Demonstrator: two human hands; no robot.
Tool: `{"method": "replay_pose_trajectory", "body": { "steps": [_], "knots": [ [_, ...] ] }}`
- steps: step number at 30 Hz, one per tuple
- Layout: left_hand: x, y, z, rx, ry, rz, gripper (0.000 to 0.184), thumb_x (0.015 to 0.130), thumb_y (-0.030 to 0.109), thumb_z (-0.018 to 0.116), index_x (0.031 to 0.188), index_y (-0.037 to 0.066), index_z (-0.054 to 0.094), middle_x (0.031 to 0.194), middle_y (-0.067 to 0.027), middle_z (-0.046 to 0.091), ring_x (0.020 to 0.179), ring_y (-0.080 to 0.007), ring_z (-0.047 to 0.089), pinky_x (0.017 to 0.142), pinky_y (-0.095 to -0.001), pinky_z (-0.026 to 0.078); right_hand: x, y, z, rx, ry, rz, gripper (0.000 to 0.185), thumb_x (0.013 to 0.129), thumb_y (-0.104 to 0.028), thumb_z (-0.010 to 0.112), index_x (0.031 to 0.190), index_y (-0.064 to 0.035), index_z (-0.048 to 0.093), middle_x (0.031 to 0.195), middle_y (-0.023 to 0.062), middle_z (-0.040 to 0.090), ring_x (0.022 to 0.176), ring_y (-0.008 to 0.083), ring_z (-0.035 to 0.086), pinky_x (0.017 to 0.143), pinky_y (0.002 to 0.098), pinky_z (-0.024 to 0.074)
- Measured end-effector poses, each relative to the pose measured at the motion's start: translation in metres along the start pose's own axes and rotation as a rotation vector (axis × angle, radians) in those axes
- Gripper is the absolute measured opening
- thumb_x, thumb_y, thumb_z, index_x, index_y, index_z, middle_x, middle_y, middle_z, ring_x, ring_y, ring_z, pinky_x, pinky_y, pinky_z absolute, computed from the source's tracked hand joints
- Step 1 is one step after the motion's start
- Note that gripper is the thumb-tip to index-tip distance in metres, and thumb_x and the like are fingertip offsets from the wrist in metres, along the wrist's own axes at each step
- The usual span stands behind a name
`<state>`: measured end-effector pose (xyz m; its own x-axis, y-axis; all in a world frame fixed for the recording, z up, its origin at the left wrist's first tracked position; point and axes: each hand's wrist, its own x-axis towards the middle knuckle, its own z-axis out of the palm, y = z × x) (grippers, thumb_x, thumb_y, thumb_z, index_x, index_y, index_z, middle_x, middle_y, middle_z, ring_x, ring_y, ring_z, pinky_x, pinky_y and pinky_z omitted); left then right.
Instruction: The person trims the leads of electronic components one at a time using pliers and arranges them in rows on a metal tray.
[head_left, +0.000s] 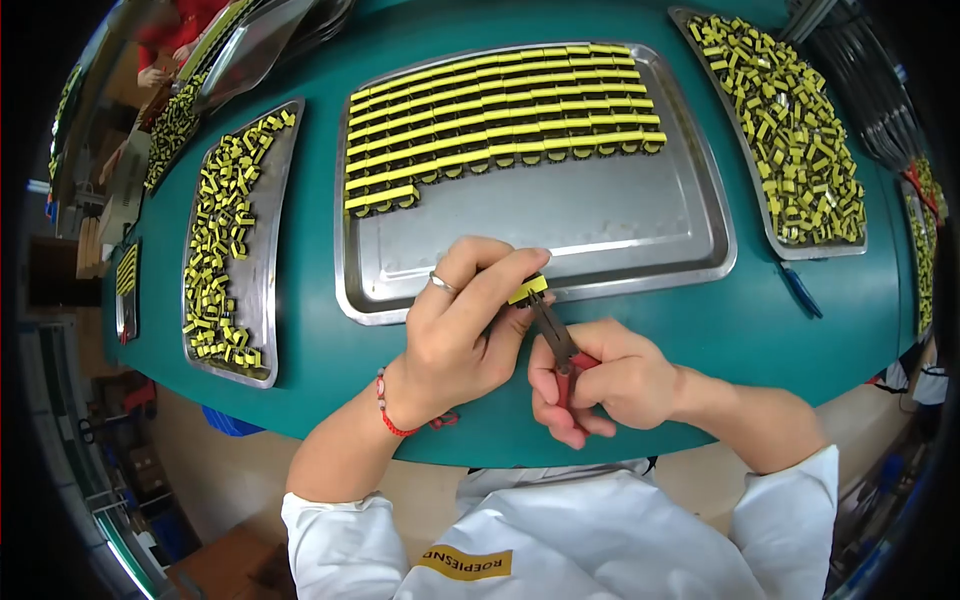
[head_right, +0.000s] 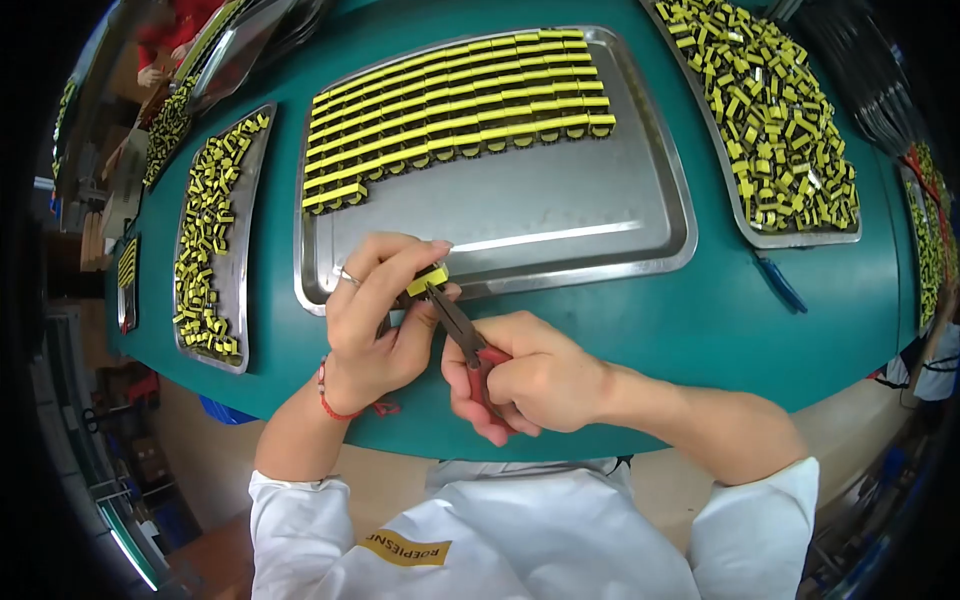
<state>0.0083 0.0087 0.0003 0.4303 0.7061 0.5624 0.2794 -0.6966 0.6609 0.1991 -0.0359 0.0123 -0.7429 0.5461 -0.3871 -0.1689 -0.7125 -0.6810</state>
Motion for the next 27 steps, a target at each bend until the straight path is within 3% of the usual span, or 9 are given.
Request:
{"method": "replay_pose_trajectory", "body": {
  "steps": [2,8,11,13,20,22,23,25,27],
  "knots": [
    [0.001,0.002,0.001,-0.013,0.025,0.039,0.043,0.07,-0.02,0.065,0.109,-0.004,0.064,0.091,-0.0131,0.058,0.071,-0.0207,0.062,0.055,-0.0297,0.05,0.0,0.004,0.002,0.029,0.008,0.005,0.021,0.07,0.008,0.042,0.089,0.0,0.049,0.074,0.0154,0.06,0.059,0.0213,0.061,0.041,0.0271,0.0379],
    [-0.003,-0.001,0.003,-0.104,-0.021,-0.163,0.032,0.079,-0.014,0.061,0.11,-0.005,0.063,0.092,-0.0123,0.06,0.075,-0.0163,0.063,0.063,-0.0249,0.049,0.006,0.0,-0.003,0.002,-0.015,-0.004,0.022,0.069,0.007,0.042,0.089,0.0011,0.048,0.075,0.0176,0.06,0.059,0.026,0.062,0.042,0.0295,0.0408],
    [-0.003,-0.001,0.006,-0.153,-0.013,-0.191,0.028,0.083,-0.009,0.064,0.11,-0.006,0.062,0.092,-0.0115,0.06,0.076,-0.0155,0.063,0.063,-0.0243,0.048,0.004,-0.001,0.008,0.16,0.067,-0.05,0.025,0.07,0.006,0.04,0.092,0.002,0.049,0.072,0.0133,0.059,0.061,0.0233,0.064,0.046,0.0295,0.0452],
    [-0.004,-0.002,0.004,-0.128,-0.031,-0.205,0.027,0.085,-0.008,0.064,0.111,-0.006,0.062,0.091,-0.0112,0.06,0.076,-0.0155,0.063,0.063,-0.0244,0.048,0.003,-0.001,0.004,0.174,0.035,-0.027,0.026,0.068,0.006,0.041,0.093,0.0026,0.049,0.08,0.0206,0.06,0.065,0.0301,0.064,0.045,0.0305,0.0469],
    [-0.003,-0.001,0.002,-0.107,-0.019,-0.199,0.025,0.087,-0.004,0.065,0.112,-0.006,0.062,0.091,-0.0096,0.06,0.075,-0.013,0.061,0.064,-0.0228,0.047,0.004,0.001,-0.011,0.001,-0.056,0.016,0.029,0.07,0.004,0.043,0.097,0.0039,0.051,0.08,0.0154,0.061,0.063,0.025,0.064,0.046,0.0291,0.0462],
    [-0.003,0.001,-0.002,-0.139,-0.063,-0.394,0.021,0.09,0.001,0.065,0.111,-0.005,0.062,0.091,-0.0062,0.06,0.076,-0.0092,0.056,0.065,-0.0211,0.044,0.008,0.014,-0.008,-0.256,0.065,-0.376,0.023,0.074,0.002,0.05,0.098,0.0022,0.052,0.075,0.009,0.06,0.057,0.0155,0.059,0.043,0.0247,0.0395],
    [-0.003,0.002,-0.002,-0.135,-0.059,-0.391,0.021,0.09,0.001,0.065,0.111,-0.005,0.062,0.091,-0.0062,0.06,0.076,-0.0092,0.056,0.065,-0.0211,0.044,0.007,0.013,-0.007,-0.261,0.06,-0.378,0.023,0.074,0.002,0.05,0.098,0.0022,0.052,0.075,0.009,0.06,0.057,0.0155,0.059,0.043,0.0247,0.0395],
    [-0.004,0.005,0.002,-0.367,0.001,-0.509,0.02,0.093,0.006,0.064,0.11,-0.004,0.063,0.092,-0.0031,0.061,0.077,-0.0066,0.053,0.067,-0.0204,0.043,0.006,0.011,-0.004,-0.866,0.478,-0.689,0.029,0.075,-0.001,0.067,0.1,0.0005,0.053,0.077,0.006,0.06,0.057,0.0082,0.055,0.045,0.0213,0.0368],
    [-0.006,0.009,0.009,-0.425,0.029,-0.521,0.018,0.092,0.007,0.066,0.107,-0.003,0.063,0.088,-0.001,0.06,0.072,-0.0043,0.051,0.062,-0.0192,0.04,0.013,0.014,-0.005,-0.937,0.573,-0.819,0.034,0.074,-0.002,0.074,0.101,0.0001,0.053,0.08,0.0066,0.06,0.058,0.0069,0.053,0.046,0.0205,0.036]
  ]
}}
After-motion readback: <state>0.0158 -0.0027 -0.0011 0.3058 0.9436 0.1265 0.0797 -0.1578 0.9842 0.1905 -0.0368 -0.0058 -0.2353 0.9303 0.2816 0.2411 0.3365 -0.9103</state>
